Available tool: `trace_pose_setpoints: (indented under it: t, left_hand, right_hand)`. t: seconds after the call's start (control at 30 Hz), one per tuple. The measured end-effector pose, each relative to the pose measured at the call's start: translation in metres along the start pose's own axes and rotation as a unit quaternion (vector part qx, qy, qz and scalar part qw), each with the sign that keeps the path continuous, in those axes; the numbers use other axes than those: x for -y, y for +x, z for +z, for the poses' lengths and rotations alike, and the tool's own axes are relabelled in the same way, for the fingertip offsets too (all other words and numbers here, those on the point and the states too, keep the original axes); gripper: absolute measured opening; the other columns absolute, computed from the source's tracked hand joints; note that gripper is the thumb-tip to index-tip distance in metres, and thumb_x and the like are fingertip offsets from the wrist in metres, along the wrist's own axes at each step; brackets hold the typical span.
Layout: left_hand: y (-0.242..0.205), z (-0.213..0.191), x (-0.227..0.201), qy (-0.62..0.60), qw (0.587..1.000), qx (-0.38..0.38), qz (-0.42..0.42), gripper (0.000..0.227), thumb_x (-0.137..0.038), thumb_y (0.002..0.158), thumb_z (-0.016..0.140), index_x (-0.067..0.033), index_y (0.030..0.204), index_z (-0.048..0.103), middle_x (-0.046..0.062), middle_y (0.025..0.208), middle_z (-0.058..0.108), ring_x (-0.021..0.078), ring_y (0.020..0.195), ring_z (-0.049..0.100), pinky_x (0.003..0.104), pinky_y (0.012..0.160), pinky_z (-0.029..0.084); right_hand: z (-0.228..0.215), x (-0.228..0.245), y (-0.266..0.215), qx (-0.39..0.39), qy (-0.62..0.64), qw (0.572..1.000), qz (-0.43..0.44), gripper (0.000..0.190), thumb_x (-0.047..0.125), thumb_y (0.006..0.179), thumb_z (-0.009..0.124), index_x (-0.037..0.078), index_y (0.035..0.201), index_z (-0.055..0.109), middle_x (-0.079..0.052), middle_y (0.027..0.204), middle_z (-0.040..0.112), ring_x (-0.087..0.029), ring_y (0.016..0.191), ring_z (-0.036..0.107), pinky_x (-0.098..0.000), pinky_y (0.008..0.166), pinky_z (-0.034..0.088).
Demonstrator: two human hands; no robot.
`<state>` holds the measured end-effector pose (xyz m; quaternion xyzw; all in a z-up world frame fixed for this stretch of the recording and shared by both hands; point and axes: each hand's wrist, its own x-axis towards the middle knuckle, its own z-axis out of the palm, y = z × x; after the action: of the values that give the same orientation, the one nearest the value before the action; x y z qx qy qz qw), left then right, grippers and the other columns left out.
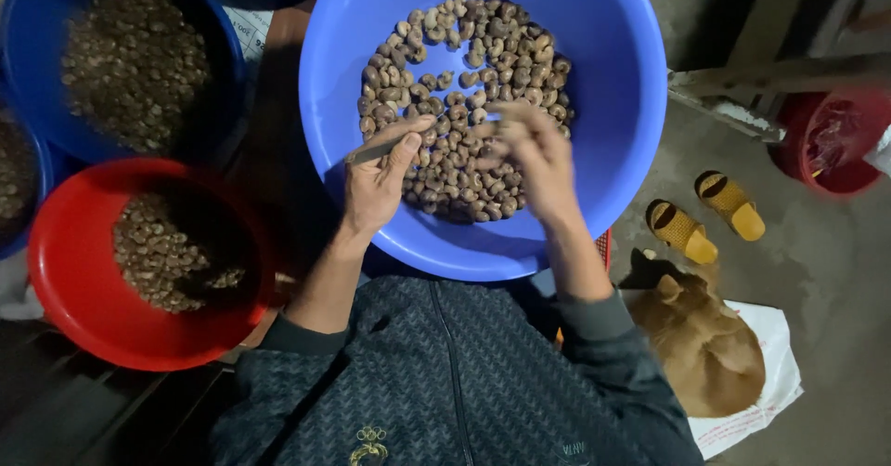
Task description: Manually cracking nuts one by one using a small metal tool over a large plastic bowl.
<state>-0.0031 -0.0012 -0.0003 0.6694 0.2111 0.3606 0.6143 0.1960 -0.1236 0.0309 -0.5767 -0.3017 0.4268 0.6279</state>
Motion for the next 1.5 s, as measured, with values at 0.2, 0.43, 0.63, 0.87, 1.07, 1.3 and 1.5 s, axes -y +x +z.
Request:
trace_pose_setpoints:
  t: [0.2,0.43,0.63,0.87,1.07,1.3,1.5]
  left_hand:
    - [0.000,0.004,-0.002,-0.006,0.999,-0.018,-0.050,0.026,-0.021,0.118,0.057,-0.0070,0.130,0.075,0.023,0.120,0.078,0.0420,0.118,0.073,0.058,0.098,0.062]
    - [-0.001,-0.001,0.003,0.003,0.995,-0.009,-0.099,0.027,-0.022,0.118,0.055,-0.0100,0.130,0.077,0.023,0.112,0.080,0.0352,0.100,0.079,0.047,0.081,0.065]
    - [-0.001,0.001,-0.003,0.009,0.994,-0.025,-0.104,0.028,-0.025,0.117,0.056,-0.0103,0.127,0.078,0.023,0.110,0.081,0.0384,0.107,0.078,0.049,0.085,0.065]
    - [0.000,0.001,-0.005,0.004,0.993,-0.017,-0.116,0.029,-0.024,0.118,0.055,-0.0093,0.128,0.077,0.024,0.109,0.080,0.0397,0.110,0.078,0.051,0.088,0.064]
    - [0.000,0.002,0.000,0.012,0.990,-0.021,-0.136,0.027,-0.026,0.117,0.058,-0.0119,0.126,0.079,0.021,0.107,0.082,0.0343,0.107,0.079,0.045,0.085,0.065]
    - [-0.003,0.001,-0.001,0.021,0.993,-0.021,-0.118,0.028,-0.024,0.116,0.057,-0.0094,0.125,0.079,0.023,0.104,0.081,0.0356,0.106,0.080,0.051,0.088,0.064]
    - [-0.003,0.007,-0.009,0.003,0.988,-0.050,-0.149,0.036,-0.031,0.115,0.060,-0.0026,0.124,0.079,0.031,0.105,0.079,0.0553,0.106,0.073,0.069,0.094,0.059]
  right_hand:
    - [-0.091,-0.006,-0.069,-0.364,-0.073,0.913,-0.167,0.033,0.013,0.103,0.063,-0.004,0.131,0.058,-0.020,0.107,0.060,-0.027,0.080,0.070,-0.0285,0.053,0.058]
    - [-0.181,-0.095,-0.149,-0.411,-0.108,0.903,-0.068,0.023,0.008,0.109,0.061,-0.002,0.130,0.058,-0.011,0.104,0.054,-0.024,0.090,0.070,-0.0301,0.060,0.061]
    - [-0.196,-0.139,-0.180,-0.374,-0.212,0.894,0.129,0.038,0.013,0.108,0.058,-0.006,0.141,0.052,-0.025,0.111,0.065,-0.026,0.076,0.068,-0.0400,0.063,0.059]
    - [-0.156,-0.040,-0.124,-0.358,-0.403,0.837,-0.096,0.033,0.010,0.116,0.056,-0.004,0.146,0.052,-0.023,0.107,0.067,-0.027,0.088,0.064,-0.0414,0.076,0.053]
    - [-0.058,0.028,-0.038,-0.194,-0.414,0.867,-0.196,0.026,-0.002,0.109,0.057,-0.003,0.135,0.060,-0.026,0.114,0.065,-0.043,0.086,0.070,-0.0495,0.077,0.057]
    - [-0.053,-0.082,0.040,0.102,-0.699,0.692,0.148,0.034,0.050,0.099,0.057,0.024,0.120,0.064,-0.019,0.096,0.076,-0.046,0.092,0.074,-0.0572,0.082,0.055]
    - [-0.086,-0.152,0.042,0.118,-0.731,0.657,0.141,0.034,0.054,0.099,0.051,0.026,0.116,0.062,-0.011,0.108,0.074,-0.044,0.086,0.075,-0.0572,0.075,0.058]
